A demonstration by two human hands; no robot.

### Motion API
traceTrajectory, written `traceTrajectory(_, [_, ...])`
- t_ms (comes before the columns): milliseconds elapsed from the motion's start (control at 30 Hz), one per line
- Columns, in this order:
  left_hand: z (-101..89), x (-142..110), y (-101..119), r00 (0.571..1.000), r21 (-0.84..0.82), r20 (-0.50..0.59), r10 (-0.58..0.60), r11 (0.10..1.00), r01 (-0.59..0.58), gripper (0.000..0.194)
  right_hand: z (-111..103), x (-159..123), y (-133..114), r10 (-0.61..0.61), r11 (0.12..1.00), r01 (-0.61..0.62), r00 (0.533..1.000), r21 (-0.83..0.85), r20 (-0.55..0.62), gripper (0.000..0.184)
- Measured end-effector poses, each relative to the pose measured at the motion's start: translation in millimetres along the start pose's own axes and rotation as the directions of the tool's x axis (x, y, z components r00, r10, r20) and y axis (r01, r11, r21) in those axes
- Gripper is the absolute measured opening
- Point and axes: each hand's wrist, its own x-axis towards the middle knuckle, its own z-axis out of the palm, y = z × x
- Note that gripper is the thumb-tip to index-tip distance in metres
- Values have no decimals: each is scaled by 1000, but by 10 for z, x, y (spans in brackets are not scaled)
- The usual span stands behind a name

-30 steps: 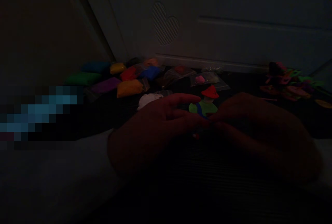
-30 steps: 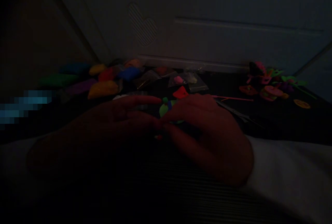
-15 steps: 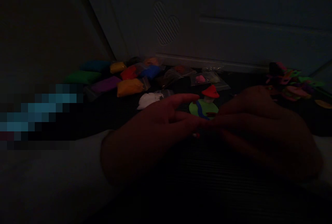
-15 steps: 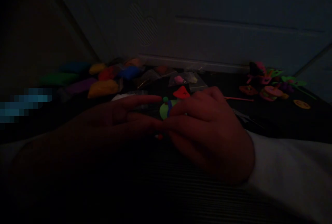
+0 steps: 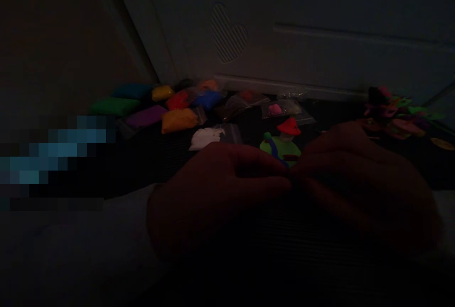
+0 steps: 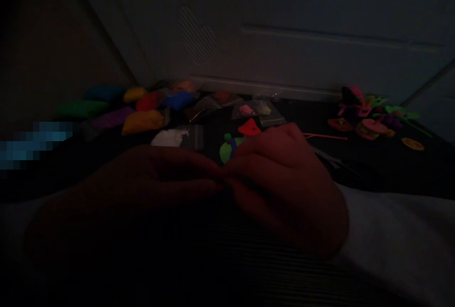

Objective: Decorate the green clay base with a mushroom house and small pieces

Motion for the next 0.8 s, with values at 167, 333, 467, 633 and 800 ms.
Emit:
traceTrajectory(167, [16, 12, 4, 999, -13, -28, -21, 1000, 20, 10, 5, 2, -32, -8, 1000, 8, 1000, -15, -4, 10])
traceTrajectory(333, [42, 22, -7, 996, -40, -67, -60, 998, 57, 9, -1, -7, -51, -9, 1000, 9, 1000, -13, -19, 10])
traceTrajectory(467, [61, 8, -37, 994, -81, -89, -62, 995, 55, 9, 12, -3, -69, 22, 1000, -23, 999, -10, -31, 9])
traceTrajectory(633, [70, 25, -48, 994, -163, -91, -66, 985, 51, 4, 19, 4, -84, 98, 991, -98, 995, 93, -3, 10])
traceTrajectory(800, [76, 38, -36, 991, -235, -96, -97, 969, 72, 4, -12, -4, -70, 223, 942, -228, 974, 244, 50, 7])
